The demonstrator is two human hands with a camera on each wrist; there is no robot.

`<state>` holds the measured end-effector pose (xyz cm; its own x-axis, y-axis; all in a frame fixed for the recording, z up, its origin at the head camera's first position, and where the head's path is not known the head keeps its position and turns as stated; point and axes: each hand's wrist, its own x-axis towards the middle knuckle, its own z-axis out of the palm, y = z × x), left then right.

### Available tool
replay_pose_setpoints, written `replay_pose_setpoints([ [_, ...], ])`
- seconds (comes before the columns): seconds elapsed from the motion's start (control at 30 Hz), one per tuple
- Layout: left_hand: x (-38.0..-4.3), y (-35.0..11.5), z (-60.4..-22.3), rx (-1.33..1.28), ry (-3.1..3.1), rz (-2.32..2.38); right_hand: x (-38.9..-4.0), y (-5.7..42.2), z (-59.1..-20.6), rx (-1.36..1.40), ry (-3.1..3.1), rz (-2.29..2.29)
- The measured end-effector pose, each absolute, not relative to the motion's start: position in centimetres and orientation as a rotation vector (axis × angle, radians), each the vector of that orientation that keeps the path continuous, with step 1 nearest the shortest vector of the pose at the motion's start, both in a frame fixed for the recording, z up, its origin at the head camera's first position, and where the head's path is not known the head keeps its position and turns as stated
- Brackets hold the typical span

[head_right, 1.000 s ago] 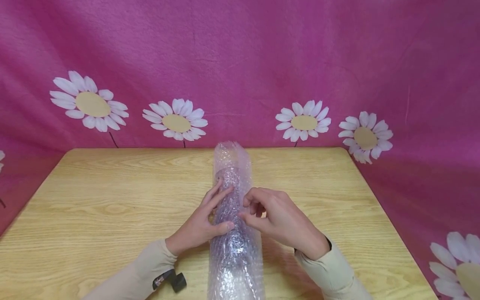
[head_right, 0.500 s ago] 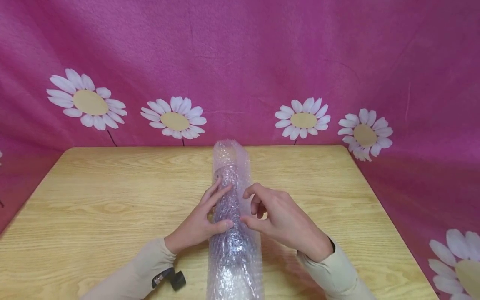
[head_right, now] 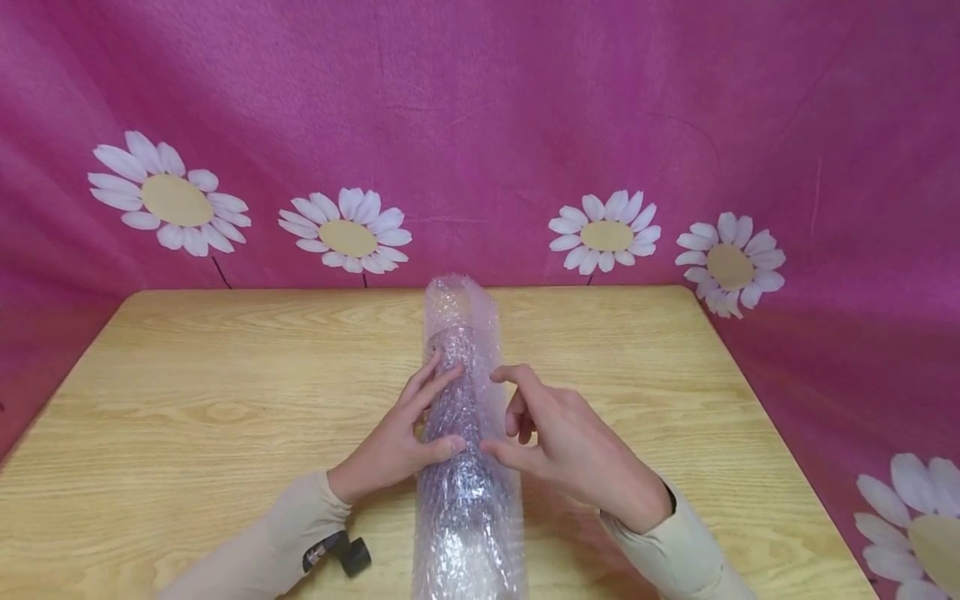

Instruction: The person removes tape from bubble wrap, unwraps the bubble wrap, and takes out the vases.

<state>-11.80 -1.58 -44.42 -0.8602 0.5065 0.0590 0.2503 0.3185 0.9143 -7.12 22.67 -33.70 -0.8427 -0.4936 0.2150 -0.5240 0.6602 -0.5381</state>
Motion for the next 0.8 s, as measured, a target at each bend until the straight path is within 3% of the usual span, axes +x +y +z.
replay_pose_setpoints([
  [0.23, -11.9, -1.5, -44.2, 0.704, 2.385, 1.53, -6.3, 22.4, -33.2, 0.818, -2.923, 0.966],
  [0.8, -11.7, -1.6, -44.2, 0.734, 2.364, 1.56, -5.1, 21.8, -33.9, 1.033, -2.928, 0.885],
])
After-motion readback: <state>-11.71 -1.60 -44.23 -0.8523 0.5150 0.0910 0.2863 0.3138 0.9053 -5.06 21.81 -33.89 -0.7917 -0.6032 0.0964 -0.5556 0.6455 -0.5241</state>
